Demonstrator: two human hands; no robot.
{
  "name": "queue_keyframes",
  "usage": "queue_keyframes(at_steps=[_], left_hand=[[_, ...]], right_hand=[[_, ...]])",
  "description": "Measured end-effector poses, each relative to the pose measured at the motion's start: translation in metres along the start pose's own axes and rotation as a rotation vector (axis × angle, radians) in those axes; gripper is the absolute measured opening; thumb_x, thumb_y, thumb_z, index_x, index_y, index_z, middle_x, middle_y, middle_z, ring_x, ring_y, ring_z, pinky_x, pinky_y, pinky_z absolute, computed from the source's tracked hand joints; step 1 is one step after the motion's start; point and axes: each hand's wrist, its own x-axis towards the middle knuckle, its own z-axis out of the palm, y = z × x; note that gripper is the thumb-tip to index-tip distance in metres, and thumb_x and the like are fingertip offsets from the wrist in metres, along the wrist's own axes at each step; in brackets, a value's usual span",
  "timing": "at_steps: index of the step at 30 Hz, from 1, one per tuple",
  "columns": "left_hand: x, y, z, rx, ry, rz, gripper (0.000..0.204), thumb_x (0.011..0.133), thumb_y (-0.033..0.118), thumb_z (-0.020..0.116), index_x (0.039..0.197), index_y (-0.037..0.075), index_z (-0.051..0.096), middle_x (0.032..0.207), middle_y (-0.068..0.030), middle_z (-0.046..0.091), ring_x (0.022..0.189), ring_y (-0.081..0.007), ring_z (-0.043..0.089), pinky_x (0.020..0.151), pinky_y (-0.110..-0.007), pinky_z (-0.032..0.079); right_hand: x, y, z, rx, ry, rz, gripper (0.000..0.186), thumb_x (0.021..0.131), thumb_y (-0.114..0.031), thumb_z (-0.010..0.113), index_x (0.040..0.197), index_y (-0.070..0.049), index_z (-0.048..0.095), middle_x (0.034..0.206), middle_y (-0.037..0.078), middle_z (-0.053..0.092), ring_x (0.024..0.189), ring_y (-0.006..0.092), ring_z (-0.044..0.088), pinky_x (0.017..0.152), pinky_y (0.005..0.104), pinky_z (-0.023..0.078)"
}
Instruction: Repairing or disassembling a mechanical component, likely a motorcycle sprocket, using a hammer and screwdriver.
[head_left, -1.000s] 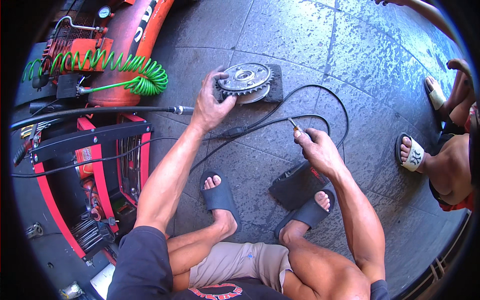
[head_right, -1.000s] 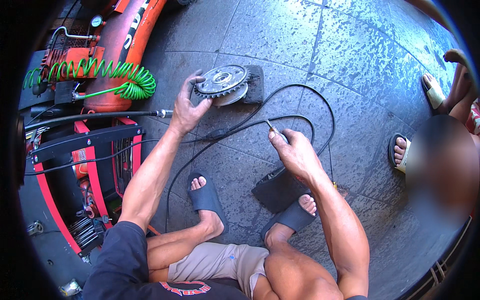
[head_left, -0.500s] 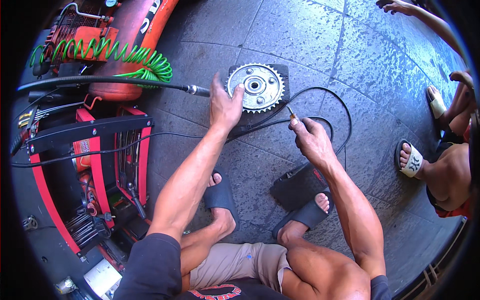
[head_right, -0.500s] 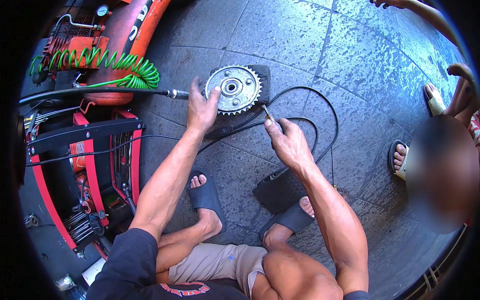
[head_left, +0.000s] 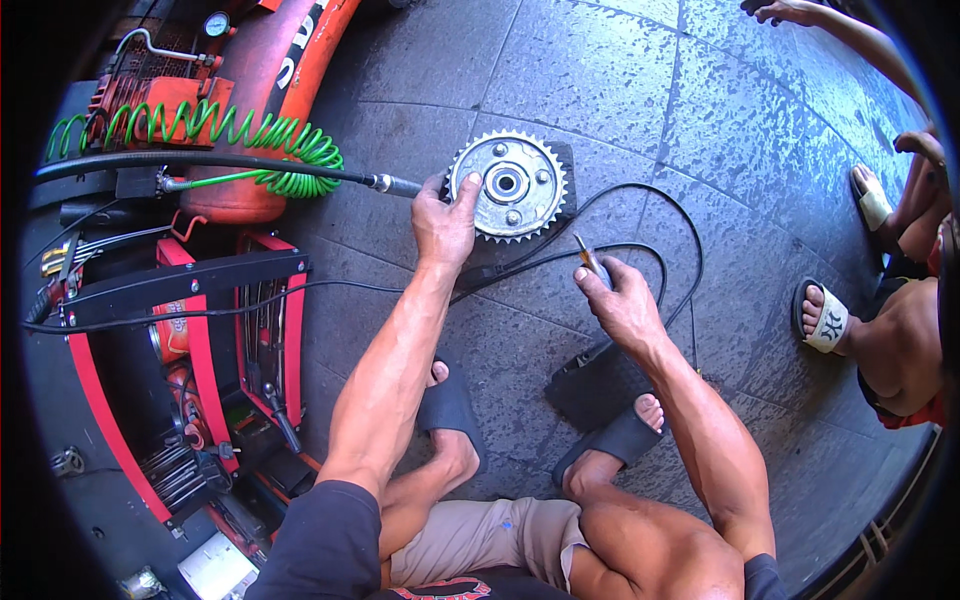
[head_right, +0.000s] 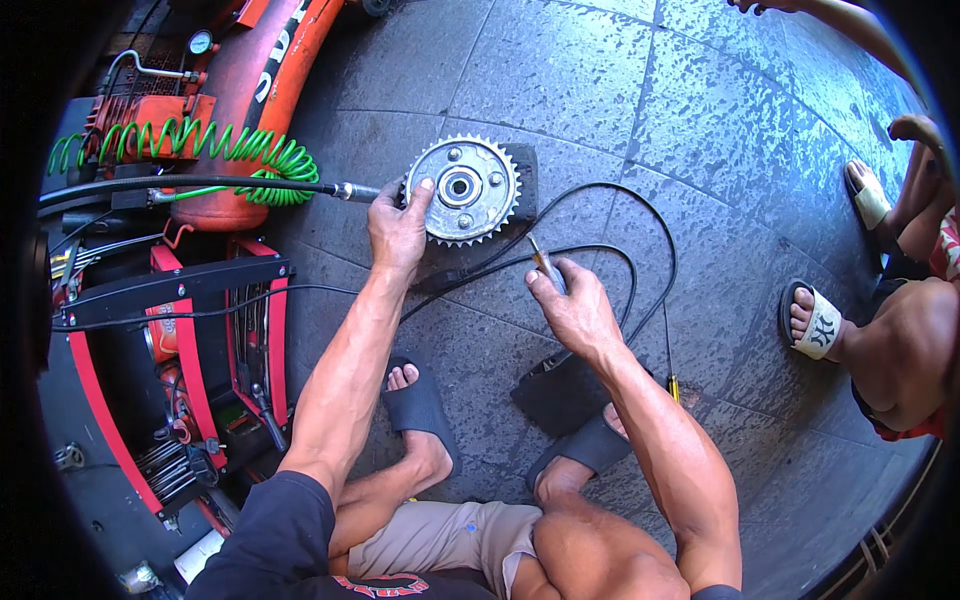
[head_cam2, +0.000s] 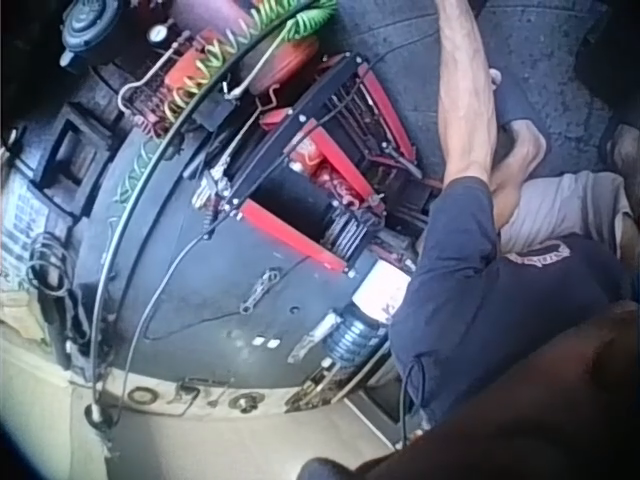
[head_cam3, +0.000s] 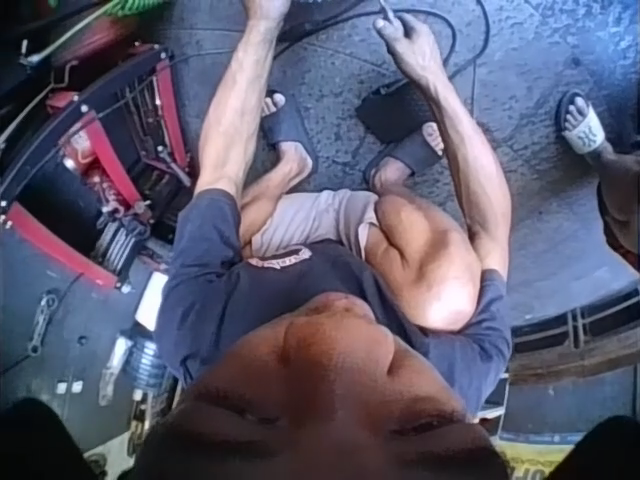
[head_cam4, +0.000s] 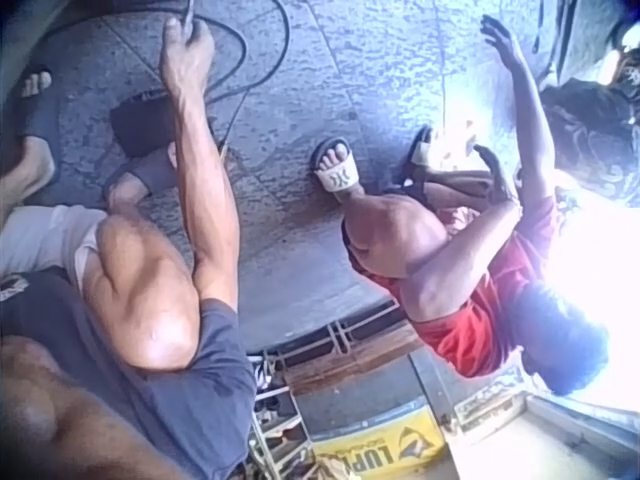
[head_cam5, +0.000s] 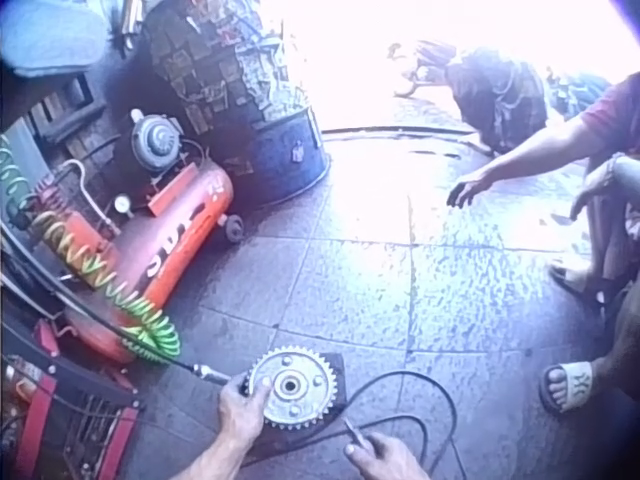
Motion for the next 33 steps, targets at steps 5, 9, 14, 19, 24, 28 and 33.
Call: queue_keyframes(at_steps=[5,9,14,19,24,28,33], left_hand=[[0.000,0.009,0.009,0.530,0.077,0.064,0.052,0.094,0.040,0.071,0.122,-0.004,0.066,0.108,-0.0213,0.073,0.103,-0.0333,0.069,0.093,-0.043,0.052],[0.011,0.008,0.002,0.786,0.051,0.258,0.063,0.092,0.040,0.070,0.138,-0.001,0.057,0.139,-0.0280,0.057,0.132,-0.0412,0.053,0.112,-0.050,0.039],[0.023,0.025,0.007,0.781,-0.300,0.487,0.082,0.086,0.043,0.075,0.153,0.007,0.043,0.161,-0.0274,0.029,0.149,-0.0458,0.027,0.123,-0.053,0.024],[0.027,0.033,-0.002,0.829,-0.562,0.438,0.109,0.071,0.053,0.085,0.159,0.014,0.035,0.167,-0.0251,0.019,0.155,-0.0448,0.013,0.126,-0.053,0.017],[0.026,0.034,-0.001,0.861,-0.575,0.419,0.118,0.068,0.056,0.086,0.161,0.012,0.028,0.167,-0.0239,0.018,0.156,-0.0437,0.011,0.126,-0.054,0.012],[0.026,0.036,0.001,0.878,-0.586,0.391,0.125,0.067,0.057,0.087,0.162,0.008,0.023,0.168,-0.0229,0.018,0.156,-0.0427,0.009,0.126,-0.055,0.010],[0.026,0.034,0.002,0.892,-0.587,0.376,0.125,0.067,0.058,0.086,0.162,0.008,0.022,0.168,-0.0223,0.018,0.156,-0.0423,0.008,0.126,-0.055,0.011]], right_hand=[[0.003,0.007,0.006,0.062,0.084,-0.047,0.052,0.097,-0.042,0.063,0.118,0.005,0.066,0.091,0.024,0.070,0.090,0.0317,0.070,0.084,0.0450,0.051],[0.010,-0.004,0.010,0.120,0.006,-0.030,0.046,0.101,-0.040,0.058,0.107,0.005,0.066,0.073,0.015,0.063,0.071,0.0231,0.061,0.070,0.0426,0.048],[0.019,-0.001,0.015,0.174,-0.011,-0.098,0.043,0.104,-0.038,0.055,0.098,0.004,0.064,0.064,0.009,0.055,0.062,0.0177,0.054,0.061,0.0402,0.044],[0.024,-0.009,0.011,0.148,-0.044,-0.089,0.044,0.103,-0.039,0.056,0.104,0.004,0.068,0.069,0.012,0.060,0.067,0.0192,0.058,0.066,0.0409,0.047],[0.030,-0.015,0.010,0.093,-0.060,-0.098,0.046,0.102,-0.040,0.056,0.110,0.004,0.069,0.078,0.019,0.067,0.076,0.0261,0.067,0.074,0.0433,0.050],[0.036,-0.011,0.015,0.114,-0.037,-0.158,0.043,0.104,-0.041,0.058,0.095,0.000,0.066,0.063,-0.003,0.050,0.058,0.0070,0.044,0.053,0.0308,0.038],[0.034,-0.024,0.013,0.012,-0.022,-0.101,0.047,0.100,-0.041,0.058,0.113,0.002,0.070,0.086,0.025,0.071,0.088,0.0367,0.073,0.080,0.0463,0.053]])
